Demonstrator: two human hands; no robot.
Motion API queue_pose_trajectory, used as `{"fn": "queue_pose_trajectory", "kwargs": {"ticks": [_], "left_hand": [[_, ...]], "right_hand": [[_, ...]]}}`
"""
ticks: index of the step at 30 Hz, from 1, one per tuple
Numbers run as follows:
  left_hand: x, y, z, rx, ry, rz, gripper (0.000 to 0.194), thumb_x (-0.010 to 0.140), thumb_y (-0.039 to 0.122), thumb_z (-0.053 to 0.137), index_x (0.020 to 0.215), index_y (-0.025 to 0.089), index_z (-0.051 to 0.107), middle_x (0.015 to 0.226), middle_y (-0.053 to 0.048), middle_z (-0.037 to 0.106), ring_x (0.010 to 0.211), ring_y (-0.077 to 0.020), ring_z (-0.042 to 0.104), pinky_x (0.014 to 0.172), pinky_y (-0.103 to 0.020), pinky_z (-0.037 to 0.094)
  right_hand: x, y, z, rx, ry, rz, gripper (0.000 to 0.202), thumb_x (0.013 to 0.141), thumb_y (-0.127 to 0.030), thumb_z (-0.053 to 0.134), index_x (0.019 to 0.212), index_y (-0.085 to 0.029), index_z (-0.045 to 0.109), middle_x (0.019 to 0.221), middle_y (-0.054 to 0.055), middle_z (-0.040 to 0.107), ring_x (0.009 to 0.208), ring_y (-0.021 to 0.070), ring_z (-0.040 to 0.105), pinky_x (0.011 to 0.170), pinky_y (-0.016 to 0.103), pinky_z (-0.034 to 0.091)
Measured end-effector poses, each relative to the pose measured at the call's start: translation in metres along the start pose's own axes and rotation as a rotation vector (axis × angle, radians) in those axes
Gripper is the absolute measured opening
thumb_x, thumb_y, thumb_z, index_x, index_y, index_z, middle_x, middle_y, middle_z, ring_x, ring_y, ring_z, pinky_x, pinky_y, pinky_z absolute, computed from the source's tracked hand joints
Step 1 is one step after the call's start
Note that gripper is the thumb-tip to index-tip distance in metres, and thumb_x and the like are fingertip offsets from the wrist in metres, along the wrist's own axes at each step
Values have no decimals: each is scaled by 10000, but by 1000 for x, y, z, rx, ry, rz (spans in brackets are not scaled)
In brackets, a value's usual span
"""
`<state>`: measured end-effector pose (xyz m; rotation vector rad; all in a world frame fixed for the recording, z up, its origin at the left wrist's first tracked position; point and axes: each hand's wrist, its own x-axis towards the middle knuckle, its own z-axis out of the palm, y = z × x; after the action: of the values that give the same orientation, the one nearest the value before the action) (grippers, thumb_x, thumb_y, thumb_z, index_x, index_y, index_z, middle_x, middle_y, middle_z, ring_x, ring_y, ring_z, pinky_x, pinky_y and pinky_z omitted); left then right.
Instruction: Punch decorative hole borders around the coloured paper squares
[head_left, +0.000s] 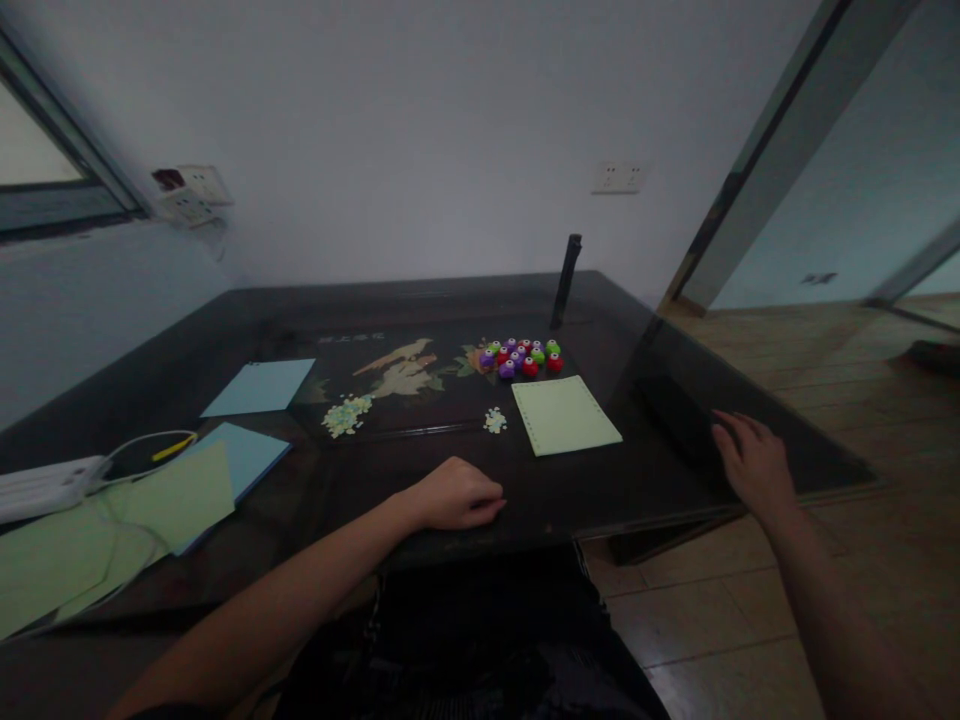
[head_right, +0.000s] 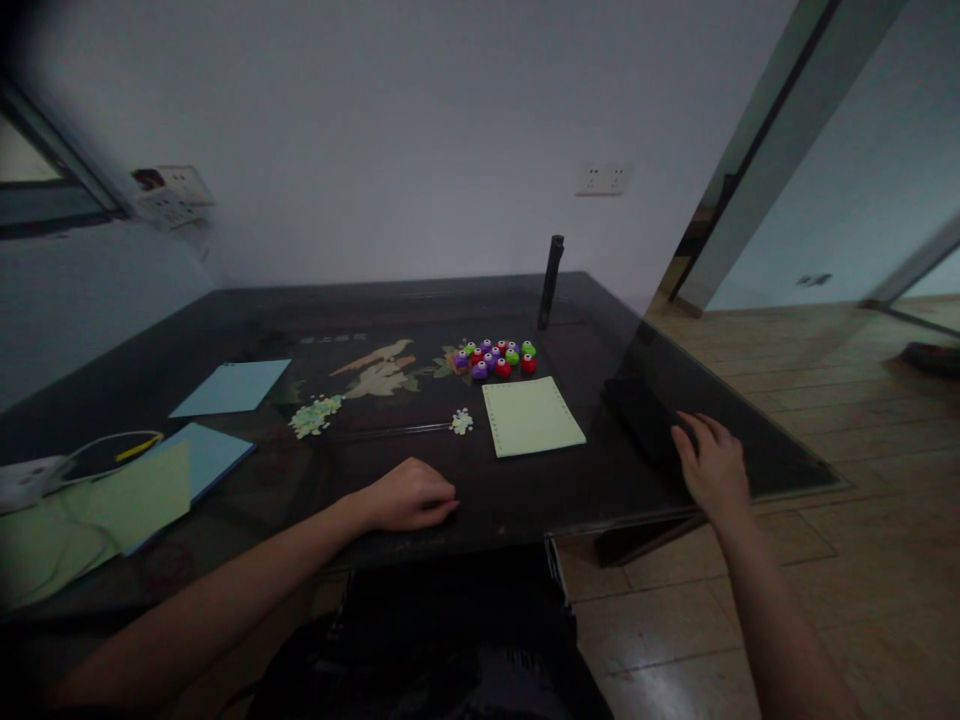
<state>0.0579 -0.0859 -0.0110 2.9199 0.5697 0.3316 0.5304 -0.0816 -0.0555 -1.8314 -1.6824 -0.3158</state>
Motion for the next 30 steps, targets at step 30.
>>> {"fn": "queue_pose_trajectory", "kwargs": {"ticks": [30], "left_hand": [[1, -2, 1, -11, -20, -2, 292, 907, 262, 394, 635, 182, 460, 558, 21, 530, 516, -91, 475, 528, -246, 276]], "right_hand": [[-9, -8, -4, -22, -72, 55, 433, 881, -491, 371, 1138, -223, 593, 1151, 119, 568, 1064, 280, 549, 899, 410, 446]]}}
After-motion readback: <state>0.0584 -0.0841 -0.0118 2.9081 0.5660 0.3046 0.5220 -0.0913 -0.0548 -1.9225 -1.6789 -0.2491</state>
